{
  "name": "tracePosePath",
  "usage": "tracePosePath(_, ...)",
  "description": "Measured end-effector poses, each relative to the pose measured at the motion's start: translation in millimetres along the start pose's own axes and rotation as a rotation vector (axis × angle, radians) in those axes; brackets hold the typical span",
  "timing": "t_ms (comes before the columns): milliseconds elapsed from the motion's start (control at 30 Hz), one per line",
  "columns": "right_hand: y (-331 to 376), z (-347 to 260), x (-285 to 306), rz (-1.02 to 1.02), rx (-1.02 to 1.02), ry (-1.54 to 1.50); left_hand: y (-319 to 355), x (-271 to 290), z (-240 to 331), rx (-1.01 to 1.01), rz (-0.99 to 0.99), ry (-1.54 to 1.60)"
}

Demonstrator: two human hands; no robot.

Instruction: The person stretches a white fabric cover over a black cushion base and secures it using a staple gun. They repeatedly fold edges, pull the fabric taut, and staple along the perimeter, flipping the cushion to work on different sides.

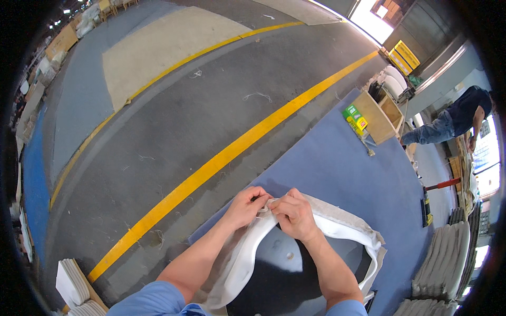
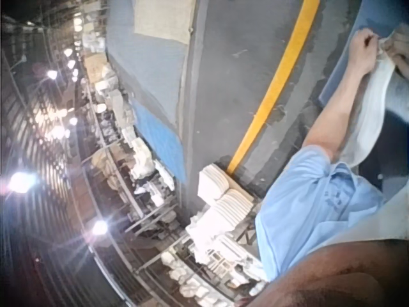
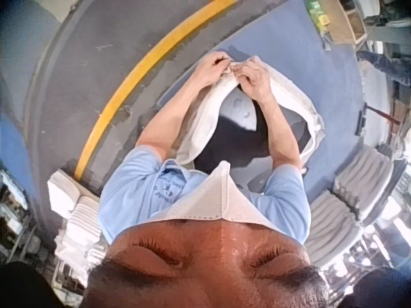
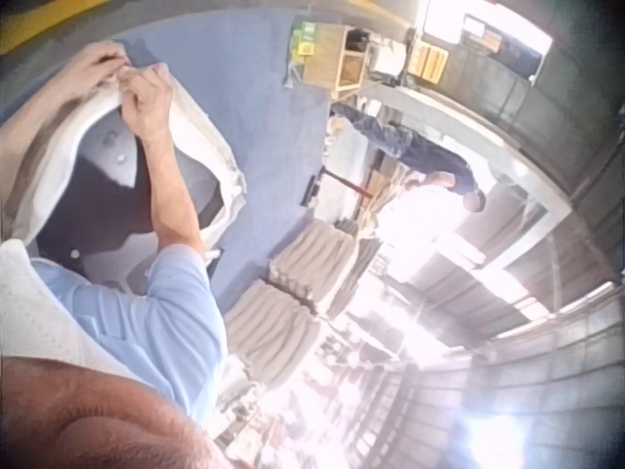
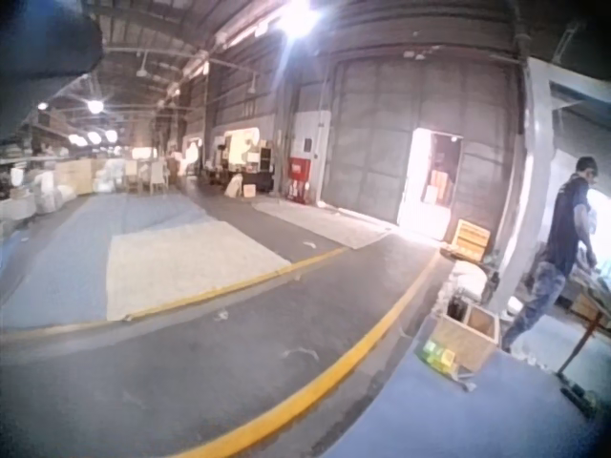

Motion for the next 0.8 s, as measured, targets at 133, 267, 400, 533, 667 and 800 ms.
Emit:
tracePosePath(133, 0.6, -1.9, -1.6, 0.024, -0.009, 0.008, -4.3, 3.8, 0.9, 0.161, -0.136, 0.203)
tracePosePath(267, 12.4, -3.6, 1.4, 0.061, -0.099, 0.062, -9.8, 0.1, 7.2, 0.22, -0.192, 0.183)
tracePosePath(400, 14.7, -17.6, -8.8, 0.21, -0.136, 0.063, -18.8, 3.3, -17.7, 0.207, -0.222, 0.341)
tracePosePath(533, 25.4, -23.2, -14.8, 0.249, -0.196, 0.158, -21.3, 5.8, -17.8, 0.152, -0.175, 0.247)
tracePosePath(667, 34.9, -27.3, -19.2, 0.304, -0.216, 0.189, -15.5, -2.2, -10.7, 0.216, -0.163, 0.321)
tracePosePath(800, 42.4, -33.7, -12.4, 0.258, -0.337, 0.219, -8.6, -7.6, 1.1, 0.237, -0.165, 0.377)
Point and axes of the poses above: each hand's wrist, its own y-axis away from the middle knuckle, its own x-axis out of the back of the hand, z = x × y, the point moved 2 cm from there along -y, towards the middle knuckle, and after that the axes turned 4 degrees about z, right-handed, at the moved point
